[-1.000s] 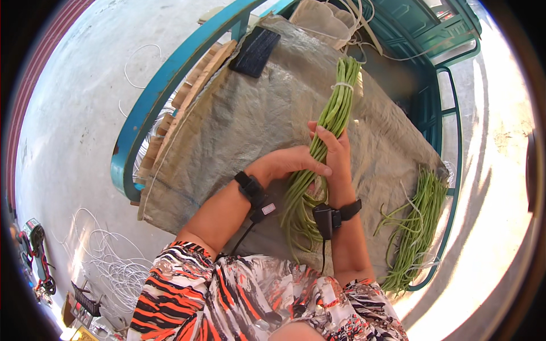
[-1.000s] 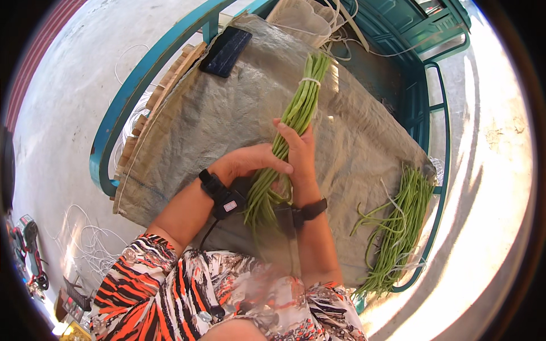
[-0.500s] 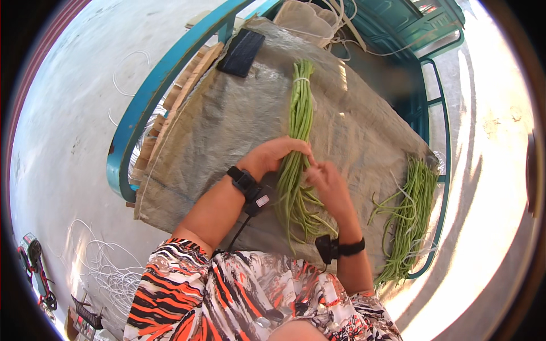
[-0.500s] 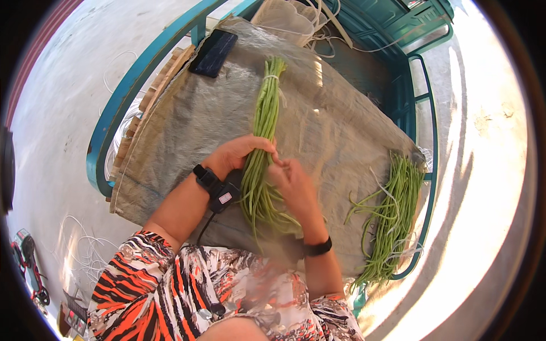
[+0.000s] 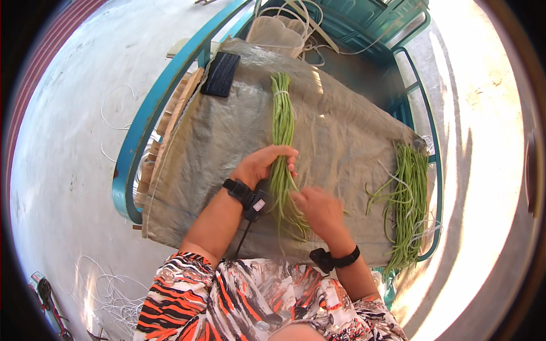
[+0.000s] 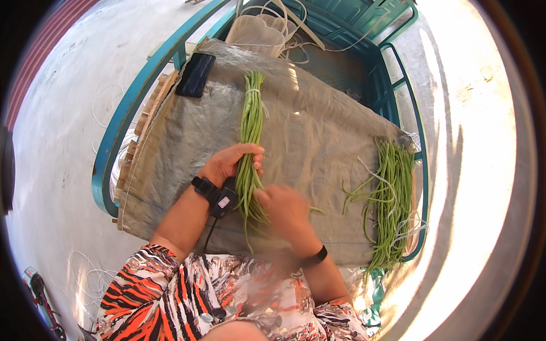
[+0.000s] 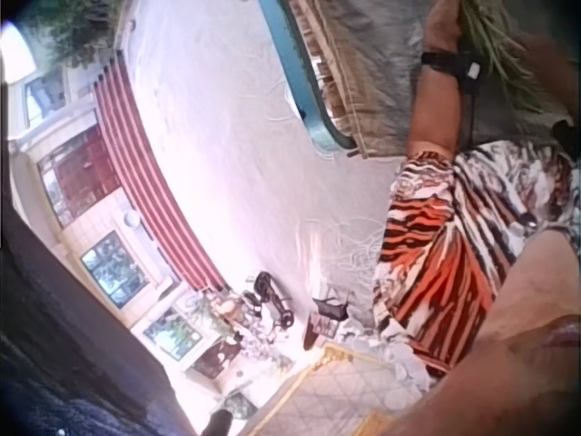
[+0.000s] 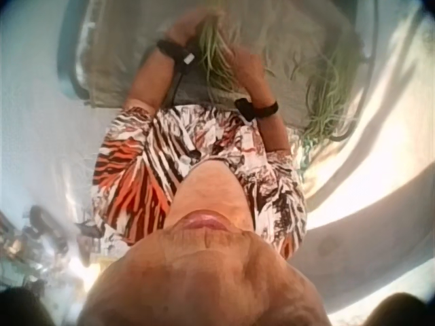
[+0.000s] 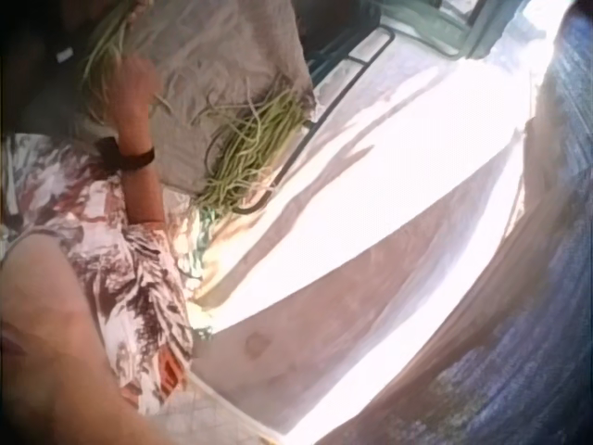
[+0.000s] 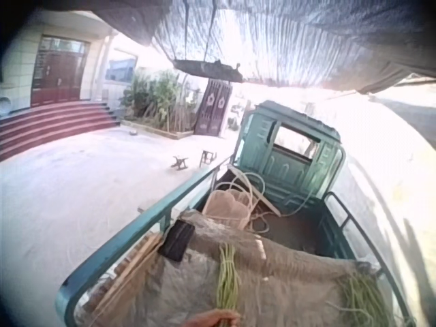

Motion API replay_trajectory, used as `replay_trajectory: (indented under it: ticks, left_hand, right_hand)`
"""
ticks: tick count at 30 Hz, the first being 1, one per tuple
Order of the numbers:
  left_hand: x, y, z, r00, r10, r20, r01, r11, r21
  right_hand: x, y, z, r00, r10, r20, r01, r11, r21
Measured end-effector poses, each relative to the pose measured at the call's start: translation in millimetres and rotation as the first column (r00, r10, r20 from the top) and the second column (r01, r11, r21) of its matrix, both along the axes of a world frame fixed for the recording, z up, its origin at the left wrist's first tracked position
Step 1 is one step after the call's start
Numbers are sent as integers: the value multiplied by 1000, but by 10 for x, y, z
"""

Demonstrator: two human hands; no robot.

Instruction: The person gathers long green beans into bundles by hand and secures each bundle with a white tie. The finished bundles are placed on a tarp inside the bed of a vehicle.

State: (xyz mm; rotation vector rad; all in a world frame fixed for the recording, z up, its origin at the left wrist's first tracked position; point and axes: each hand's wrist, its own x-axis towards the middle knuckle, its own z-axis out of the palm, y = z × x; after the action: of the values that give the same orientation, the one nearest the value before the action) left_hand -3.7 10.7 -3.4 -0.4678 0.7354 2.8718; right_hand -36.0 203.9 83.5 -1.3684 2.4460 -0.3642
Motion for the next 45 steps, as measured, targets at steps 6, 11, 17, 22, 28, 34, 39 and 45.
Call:
replay_trajectory:
  ticks: [6, 11, 17, 22, 28, 34, 39, 45]
  left_hand:
    - [-117, 106, 54, 1000, -11, -4, 11, 996, 93]
    - [-42, 110, 64, 1000, 9, 10, -9, 998, 68]
    - [25, 132, 95, 998, -45, -37, 44, 999, -30]
    - [16, 161, 205, 999, 14, 33, -14, 1000, 0]
    - [-110, 169, -91, 996, 92, 12, -93, 989, 111]
    - [-160, 149, -177, 993, 100, 62, -109, 981, 161]
    - [-105, 84, -86, 998, 34, 49, -41, 985, 165]
    - [-153, 76, -58, 991, 13, 132, -28, 993, 114]
  right_hand:
    - [-931, -497, -260, 928, -223, 299, 345, 816, -464]
    - [-1255, -1185, -319, 264, -237, 935, 526, 848, 66]
    - [-1095, -1466, -290, -148, -66, 987, 490, 862, 131]
    - [-1067, -1570, -413, 222, 140, 965, 618, 745, -250]
    - [-943, -1703, -465, 509, -64, 858, 716, 584, -381]
    - [-1058, -1718, -654, 398, -119, 910, 722, 653, -230]
    - [-1088, -1602, -517, 105, -55, 993, 700, 713, -34]
    - [-1173, -823, -656, 644, -272, 715, 595, 766, -244]
